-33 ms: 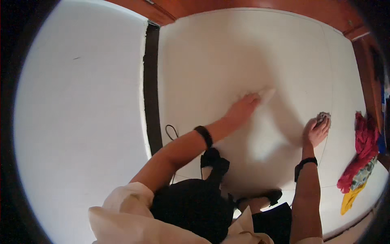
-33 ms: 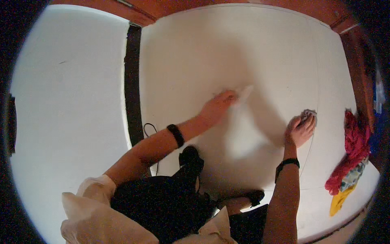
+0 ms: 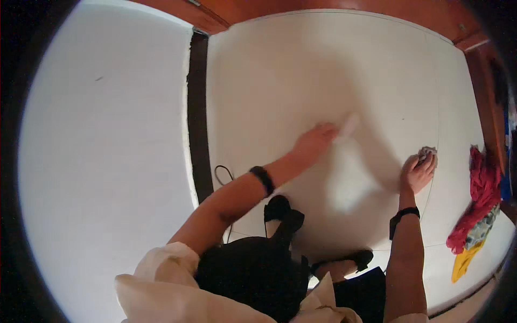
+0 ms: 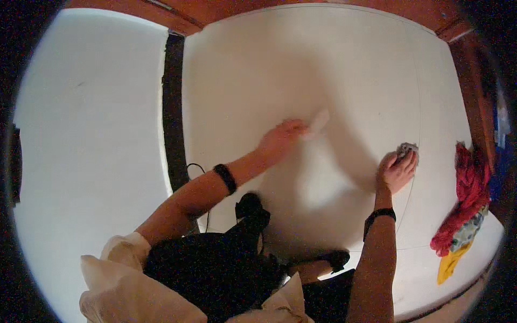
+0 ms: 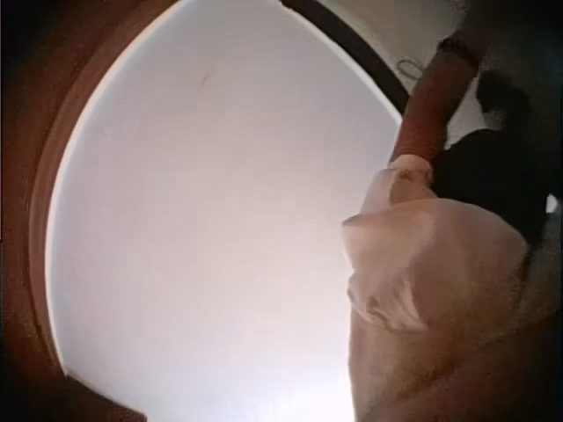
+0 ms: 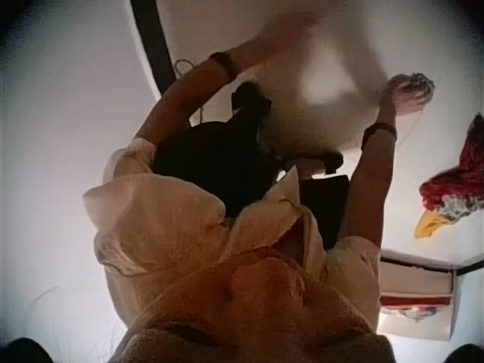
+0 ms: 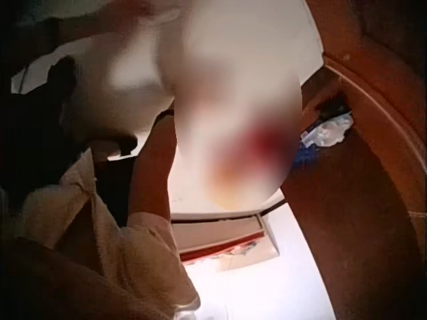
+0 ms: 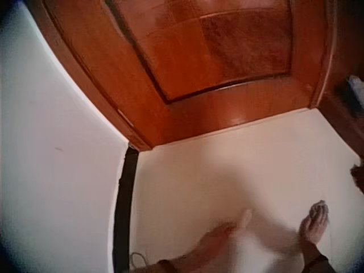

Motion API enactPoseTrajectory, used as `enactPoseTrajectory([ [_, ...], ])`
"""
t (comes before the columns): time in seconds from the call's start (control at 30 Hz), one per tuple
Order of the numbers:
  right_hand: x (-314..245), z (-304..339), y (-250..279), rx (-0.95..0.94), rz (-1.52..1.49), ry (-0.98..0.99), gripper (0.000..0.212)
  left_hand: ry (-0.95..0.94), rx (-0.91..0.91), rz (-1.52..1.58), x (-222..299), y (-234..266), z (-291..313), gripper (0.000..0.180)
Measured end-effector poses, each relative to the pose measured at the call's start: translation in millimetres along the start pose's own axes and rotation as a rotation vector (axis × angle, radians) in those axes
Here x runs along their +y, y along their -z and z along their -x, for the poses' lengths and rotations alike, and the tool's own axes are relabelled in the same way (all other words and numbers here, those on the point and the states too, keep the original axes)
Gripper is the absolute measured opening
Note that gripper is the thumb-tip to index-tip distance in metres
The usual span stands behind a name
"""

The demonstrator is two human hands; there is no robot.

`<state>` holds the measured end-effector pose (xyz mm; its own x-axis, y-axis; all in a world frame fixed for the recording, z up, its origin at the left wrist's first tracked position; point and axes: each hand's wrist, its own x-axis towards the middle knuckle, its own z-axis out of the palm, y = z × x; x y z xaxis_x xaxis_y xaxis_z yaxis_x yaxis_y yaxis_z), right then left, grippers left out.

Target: The person wipes the floor by hand using a cloth, picks up scattered clothes, and continues wiping the tiles around a piece of furniture.

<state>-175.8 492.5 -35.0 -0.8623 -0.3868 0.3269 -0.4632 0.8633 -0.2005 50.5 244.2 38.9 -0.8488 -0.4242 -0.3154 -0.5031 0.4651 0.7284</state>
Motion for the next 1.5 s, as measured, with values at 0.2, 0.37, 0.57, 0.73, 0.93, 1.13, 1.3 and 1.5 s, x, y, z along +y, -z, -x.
enactPoseTrajectory([
  [0.2,-10.6,-4.7,10.6,-0.004,0.013,-0.022,0.053,0.043,0.594,-0.025,-39.8,69.6,58.8,0.041],
  [0.37,-12.9,-6.8,13.3,-0.022,-0.007,-0.042,0.055,0.342,0.241,-0.457,-126.2,75.0,170.0,0.048],
  [0.57,-13.5,-3.6,4.7,-0.007,0.011,-0.039,0.054,0.321,-0.203,-1.150,-160.2,15.1,229.7,0.052],
  [0.73,-3.7,-5.2,5.3,0.005,0.052,-0.036,0.053,-0.092,-0.046,-1.195,-91.6,-11.1,154.4,0.045],
  [0.93,-13.7,-5.3,2.0,0.025,0.022,-0.008,0.052,-0.723,-0.014,-0.825,-41.5,-33.9,80.3,0.038],
  [1.13,9.9,1.4,-4.7,0.052,0.033,0.029,0.053,0.017,0.281,-0.058,-22.2,15.3,77.4,0.049],
  [1.3,0.8,-2.2,-2.2,0.048,0.019,0.024,0.053,0.458,0.739,-0.063,-114.7,86.7,170.8,0.036],
  [1.5,-0.2,-1.5,-10.5,0.089,0.007,0.062,0.055,0.781,0.622,0.055,-207.8,78.5,254.8,0.033],
])
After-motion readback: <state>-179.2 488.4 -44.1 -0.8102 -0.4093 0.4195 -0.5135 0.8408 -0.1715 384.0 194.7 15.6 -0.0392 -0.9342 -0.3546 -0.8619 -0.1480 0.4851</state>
